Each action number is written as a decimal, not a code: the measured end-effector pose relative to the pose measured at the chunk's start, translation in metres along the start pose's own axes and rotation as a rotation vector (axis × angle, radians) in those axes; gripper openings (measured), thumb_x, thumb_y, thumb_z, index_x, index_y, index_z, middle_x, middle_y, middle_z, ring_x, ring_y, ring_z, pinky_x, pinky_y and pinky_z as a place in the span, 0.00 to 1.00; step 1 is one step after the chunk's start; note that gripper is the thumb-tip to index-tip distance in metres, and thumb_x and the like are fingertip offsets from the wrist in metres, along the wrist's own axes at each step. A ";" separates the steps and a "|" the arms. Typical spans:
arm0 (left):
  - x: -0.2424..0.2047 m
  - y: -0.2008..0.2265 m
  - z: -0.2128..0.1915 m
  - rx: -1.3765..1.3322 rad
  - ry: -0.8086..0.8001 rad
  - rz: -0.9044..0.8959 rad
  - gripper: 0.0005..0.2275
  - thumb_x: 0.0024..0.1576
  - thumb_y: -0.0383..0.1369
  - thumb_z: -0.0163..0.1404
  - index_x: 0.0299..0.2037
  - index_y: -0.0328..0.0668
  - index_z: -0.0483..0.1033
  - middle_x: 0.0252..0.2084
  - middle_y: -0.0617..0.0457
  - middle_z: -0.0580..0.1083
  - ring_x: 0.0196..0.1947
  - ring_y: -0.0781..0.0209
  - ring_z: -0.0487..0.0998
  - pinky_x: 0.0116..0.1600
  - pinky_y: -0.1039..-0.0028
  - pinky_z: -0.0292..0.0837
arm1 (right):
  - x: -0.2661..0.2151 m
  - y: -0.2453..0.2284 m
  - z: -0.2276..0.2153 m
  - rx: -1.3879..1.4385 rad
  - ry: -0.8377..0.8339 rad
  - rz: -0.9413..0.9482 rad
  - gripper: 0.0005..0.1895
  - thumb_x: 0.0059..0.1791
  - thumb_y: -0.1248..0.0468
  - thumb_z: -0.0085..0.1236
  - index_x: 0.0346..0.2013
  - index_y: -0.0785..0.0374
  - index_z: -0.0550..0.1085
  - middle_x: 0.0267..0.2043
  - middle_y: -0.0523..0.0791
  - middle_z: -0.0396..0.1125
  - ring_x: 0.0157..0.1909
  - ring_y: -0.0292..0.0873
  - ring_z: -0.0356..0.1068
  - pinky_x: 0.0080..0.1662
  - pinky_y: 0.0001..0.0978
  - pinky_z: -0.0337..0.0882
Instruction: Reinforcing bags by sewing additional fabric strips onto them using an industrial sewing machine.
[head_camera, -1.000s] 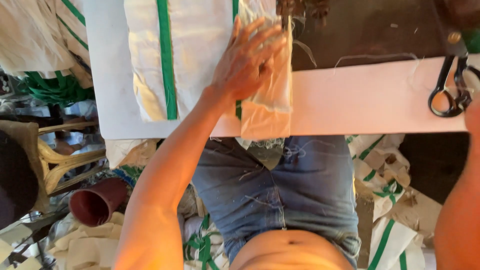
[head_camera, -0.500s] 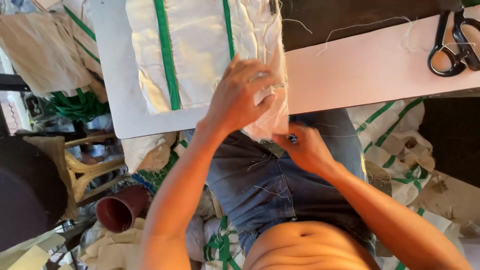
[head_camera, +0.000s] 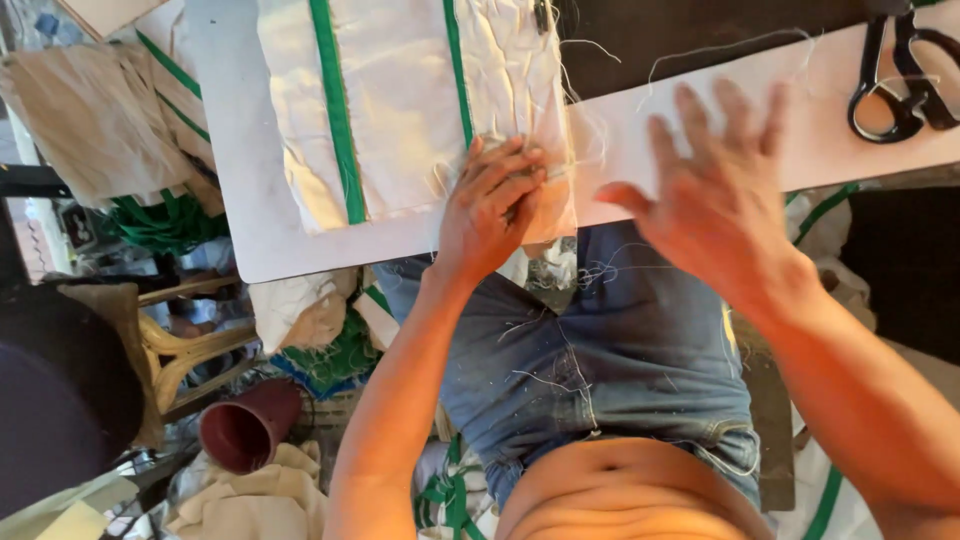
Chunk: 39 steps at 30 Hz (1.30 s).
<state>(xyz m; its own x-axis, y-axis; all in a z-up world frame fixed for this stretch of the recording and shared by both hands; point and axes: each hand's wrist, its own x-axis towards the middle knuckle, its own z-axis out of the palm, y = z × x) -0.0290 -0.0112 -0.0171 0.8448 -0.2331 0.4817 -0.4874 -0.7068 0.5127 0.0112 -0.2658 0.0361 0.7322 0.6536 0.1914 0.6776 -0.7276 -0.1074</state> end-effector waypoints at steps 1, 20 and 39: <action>-0.001 0.000 0.001 -0.006 -0.003 -0.015 0.04 0.63 0.23 0.54 0.44 0.37 0.81 0.54 0.49 0.78 0.63 0.47 0.75 0.74 0.46 0.57 | -0.010 0.007 -0.016 -0.025 0.203 0.011 0.39 0.65 0.38 0.47 0.60 0.76 0.77 0.66 0.60 0.67 0.64 0.68 0.62 0.68 0.76 0.50; 0.005 0.009 -0.011 -0.252 0.009 -0.205 0.04 0.68 0.26 0.45 0.45 0.38 0.74 0.53 0.46 0.79 0.63 0.47 0.77 0.78 0.51 0.56 | 0.036 0.004 0.025 0.191 0.292 -0.288 0.12 0.54 0.72 0.59 0.51 0.55 0.76 0.50 0.49 0.57 0.45 0.56 0.56 0.49 0.51 0.62; 0.006 0.008 -0.014 -0.283 0.006 -0.217 0.03 0.68 0.24 0.46 0.45 0.37 0.74 0.54 0.45 0.79 0.63 0.48 0.77 0.78 0.53 0.54 | 0.033 0.018 0.024 0.096 0.149 -0.420 0.17 0.56 0.42 0.57 0.49 0.47 0.80 0.57 0.45 0.58 0.55 0.54 0.57 0.72 0.59 0.52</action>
<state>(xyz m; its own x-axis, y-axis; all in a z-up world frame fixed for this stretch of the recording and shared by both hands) -0.0305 -0.0089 -0.0005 0.9345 -0.0936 0.3435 -0.3392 -0.5263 0.7797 0.0490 -0.2524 0.0171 0.3798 0.8456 0.3751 0.9220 -0.3789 -0.0794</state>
